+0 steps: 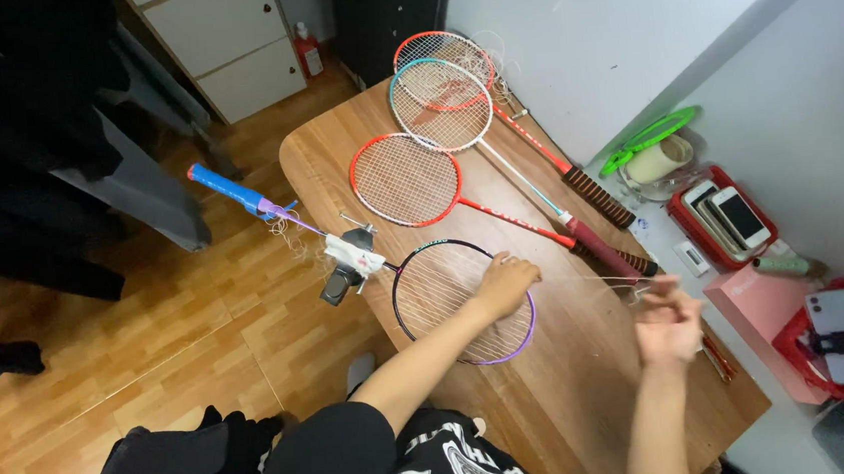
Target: Manually weaving and threading strings through the frame of a badminton racket held in a stringing clamp.
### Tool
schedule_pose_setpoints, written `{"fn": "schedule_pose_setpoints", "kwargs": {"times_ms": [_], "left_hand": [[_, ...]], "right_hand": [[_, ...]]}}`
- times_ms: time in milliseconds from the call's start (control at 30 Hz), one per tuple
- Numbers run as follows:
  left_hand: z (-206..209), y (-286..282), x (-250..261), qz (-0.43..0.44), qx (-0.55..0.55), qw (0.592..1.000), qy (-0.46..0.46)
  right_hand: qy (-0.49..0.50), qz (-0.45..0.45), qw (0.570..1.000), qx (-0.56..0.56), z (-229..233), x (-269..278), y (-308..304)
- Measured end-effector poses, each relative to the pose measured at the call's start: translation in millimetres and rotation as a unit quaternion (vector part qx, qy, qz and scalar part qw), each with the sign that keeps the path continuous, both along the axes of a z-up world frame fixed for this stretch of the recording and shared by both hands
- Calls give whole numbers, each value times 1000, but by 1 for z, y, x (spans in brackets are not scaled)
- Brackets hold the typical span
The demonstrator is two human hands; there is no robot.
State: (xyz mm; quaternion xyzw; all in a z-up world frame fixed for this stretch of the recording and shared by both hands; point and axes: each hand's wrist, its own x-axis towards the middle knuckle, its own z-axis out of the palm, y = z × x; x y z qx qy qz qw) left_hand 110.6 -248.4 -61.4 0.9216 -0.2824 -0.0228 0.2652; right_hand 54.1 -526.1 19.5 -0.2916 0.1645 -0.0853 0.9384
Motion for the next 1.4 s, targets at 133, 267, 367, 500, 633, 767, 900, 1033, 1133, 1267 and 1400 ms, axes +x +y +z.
{"fn": "schedule_pose_setpoints", "kwargs": {"times_ms": [133,267,367,500,633,767,900,1033,1133,1267,1400], "left_hand": [[6,2,12,35,3,999,26],[27,-11,18,19,-13,998,57],[25,-35,19,-5,28,997,72],[47,-56,10,-31,5,998,55],[50,-57,5,-34,-10,998,60],[51,-40,1,-44,-8,996,72],[46,-40,-4,-58,8,997,54],[29,-35,-4,-47,29,997,48],[-2,-28,8,-29,45,997,56],[4,-6,20,-27,50,997,55],[3,1,16,-22,-23,999,-8]], "right_hand": [[3,-219,964,147,63,-8,-3],[85,-252,961,-72,-2,-11,-45],[-18,-102,747,-657,-74,-14,-30],[-25,77,712,-697,-18,-23,73],[-4,97,725,-682,-60,-15,72],[22,93,815,-571,-58,-11,76],[43,46,839,-540,-43,-6,84],[105,3,811,-575,-11,-1,69],[159,-46,818,-552,-10,-5,11],[217,-118,894,-375,7,-18,-36],[289,-262,898,-202,40,-32,-68]]}}
